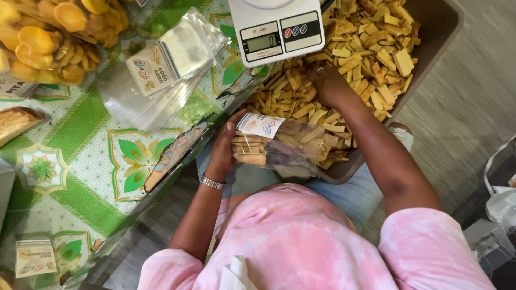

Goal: The person scoops rectangular snack sticks from a large bin into clear plastic bags. They place the filled bags on a digital scale to check the weight, then remove them and continue filling more bags from the bin.

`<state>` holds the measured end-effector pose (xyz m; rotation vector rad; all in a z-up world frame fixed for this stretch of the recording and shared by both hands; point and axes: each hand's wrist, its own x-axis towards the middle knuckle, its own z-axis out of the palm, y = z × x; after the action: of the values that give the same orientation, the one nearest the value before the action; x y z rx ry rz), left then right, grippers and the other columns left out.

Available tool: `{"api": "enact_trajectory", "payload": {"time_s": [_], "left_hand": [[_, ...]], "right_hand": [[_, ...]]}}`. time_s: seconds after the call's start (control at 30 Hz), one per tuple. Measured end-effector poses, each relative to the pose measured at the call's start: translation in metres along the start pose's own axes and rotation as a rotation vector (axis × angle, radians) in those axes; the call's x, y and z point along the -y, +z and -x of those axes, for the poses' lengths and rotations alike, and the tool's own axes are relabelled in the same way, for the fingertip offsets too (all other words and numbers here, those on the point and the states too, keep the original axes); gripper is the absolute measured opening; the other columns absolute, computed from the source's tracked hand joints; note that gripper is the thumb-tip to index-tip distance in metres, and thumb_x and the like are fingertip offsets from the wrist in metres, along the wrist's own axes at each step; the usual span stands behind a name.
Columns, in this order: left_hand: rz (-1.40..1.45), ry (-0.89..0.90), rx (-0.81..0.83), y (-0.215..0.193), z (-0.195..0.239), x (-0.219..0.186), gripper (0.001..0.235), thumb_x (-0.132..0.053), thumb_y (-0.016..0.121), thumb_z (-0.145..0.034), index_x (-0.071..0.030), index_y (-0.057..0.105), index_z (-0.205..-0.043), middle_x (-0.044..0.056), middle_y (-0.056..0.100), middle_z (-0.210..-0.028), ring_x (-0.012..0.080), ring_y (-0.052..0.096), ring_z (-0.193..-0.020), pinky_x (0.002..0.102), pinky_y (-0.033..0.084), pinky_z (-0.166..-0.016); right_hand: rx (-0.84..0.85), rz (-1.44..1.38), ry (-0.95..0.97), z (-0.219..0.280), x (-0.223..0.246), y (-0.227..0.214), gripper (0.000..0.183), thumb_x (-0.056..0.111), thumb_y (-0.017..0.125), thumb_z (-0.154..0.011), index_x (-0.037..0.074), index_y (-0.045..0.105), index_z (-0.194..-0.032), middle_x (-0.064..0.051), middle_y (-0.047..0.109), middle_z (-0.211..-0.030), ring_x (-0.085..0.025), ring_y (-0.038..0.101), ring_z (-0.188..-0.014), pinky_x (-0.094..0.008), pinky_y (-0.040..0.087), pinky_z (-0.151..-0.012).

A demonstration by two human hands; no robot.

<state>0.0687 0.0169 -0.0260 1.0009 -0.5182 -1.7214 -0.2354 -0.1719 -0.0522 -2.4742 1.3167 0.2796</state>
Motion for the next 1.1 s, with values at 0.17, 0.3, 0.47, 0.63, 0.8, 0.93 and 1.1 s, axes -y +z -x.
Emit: {"api": "enact_trajectory", "payload": {"time_s": [0.17, 0.3, 0.47, 0.63, 0.8, 0.93, 1.1], "left_hand": [[0.011, -0.027, 0.001, -0.006, -0.001, 0.005, 0.074, -0.056, 0.052, -0.102, -0.002, 0.043, -0.153, 0.014, 0.058, -0.144, 0.0215, 0.062, -0.125, 0.036, 0.054, -0.103], [0.003, -0.042, 0.0, -0.006, -0.005, 0.01, 0.076, -0.056, 0.052, -0.102, -0.001, 0.043, -0.153, 0.015, 0.06, -0.14, 0.0236, 0.064, -0.12, 0.038, 0.056, -0.1], [-0.039, -0.075, -0.038, 0.002, -0.004, 0.007, 0.077, -0.057, 0.052, -0.101, -0.004, 0.043, -0.157, 0.02, 0.064, -0.126, 0.0274, 0.067, -0.104, 0.039, 0.058, -0.088], [0.031, -0.043, -0.021, 0.007, -0.002, 0.003, 0.076, -0.057, 0.048, -0.102, -0.003, 0.039, -0.155, 0.017, 0.061, -0.138, 0.0258, 0.068, -0.114, 0.04, 0.058, -0.095], [0.059, 0.011, -0.036, 0.017, -0.01, 0.001, 0.077, -0.057, 0.048, -0.103, -0.002, 0.04, -0.155, 0.017, 0.06, -0.138, 0.0275, 0.066, -0.117, 0.042, 0.058, -0.097], [0.075, 0.1, -0.104, 0.02, -0.018, 0.005, 0.076, -0.056, 0.05, -0.103, 0.0, 0.042, -0.154, 0.016, 0.058, -0.144, 0.0259, 0.063, -0.124, 0.041, 0.054, -0.105], [0.042, 0.202, -0.121, 0.023, -0.028, 0.017, 0.075, -0.058, 0.051, -0.103, -0.001, 0.045, -0.152, 0.018, 0.056, -0.147, 0.0261, 0.058, -0.132, 0.04, 0.049, -0.111]], "right_hand": [[-0.036, -0.135, 0.116, 0.014, -0.015, -0.009, 0.064, 0.006, 0.084, -0.065, 0.011, 0.067, -0.127, -0.015, 0.056, -0.144, -0.035, 0.05, -0.134, -0.042, 0.044, -0.112], [-0.007, -0.429, 0.473, -0.004, -0.019, -0.037, 0.046, 0.017, 0.083, -0.085, 0.008, 0.065, -0.126, -0.015, 0.057, -0.143, -0.031, 0.054, -0.129, -0.042, 0.047, -0.11], [-0.238, -0.986, 0.52, -0.037, 0.004, -0.016, 0.047, 0.021, 0.075, -0.084, 0.007, 0.06, -0.126, -0.009, 0.074, -0.125, -0.025, 0.074, -0.115, -0.036, 0.061, -0.099], [-0.586, -0.389, 0.34, -0.042, 0.002, 0.024, 0.058, 0.025, 0.09, -0.075, -0.002, 0.067, -0.121, -0.021, 0.071, -0.115, -0.042, 0.068, -0.102, -0.048, 0.057, -0.086], [-0.398, -0.641, 0.36, -0.018, -0.01, 0.013, 0.057, 0.018, 0.083, -0.081, 0.008, 0.063, -0.134, -0.014, 0.072, -0.123, -0.032, 0.07, -0.11, -0.042, 0.057, -0.095], [-0.335, -0.939, 0.612, 0.046, -0.018, -0.03, 0.059, 0.022, 0.083, -0.09, 0.01, 0.051, -0.138, -0.011, 0.061, -0.125, -0.025, 0.069, -0.106, -0.037, 0.063, -0.083], [-0.353, -1.441, 0.253, 0.143, -0.011, -0.085, 0.029, 0.015, 0.078, -0.093, 0.007, 0.059, -0.115, -0.009, 0.07, -0.109, -0.023, 0.07, -0.105, -0.038, 0.062, -0.093]]}}
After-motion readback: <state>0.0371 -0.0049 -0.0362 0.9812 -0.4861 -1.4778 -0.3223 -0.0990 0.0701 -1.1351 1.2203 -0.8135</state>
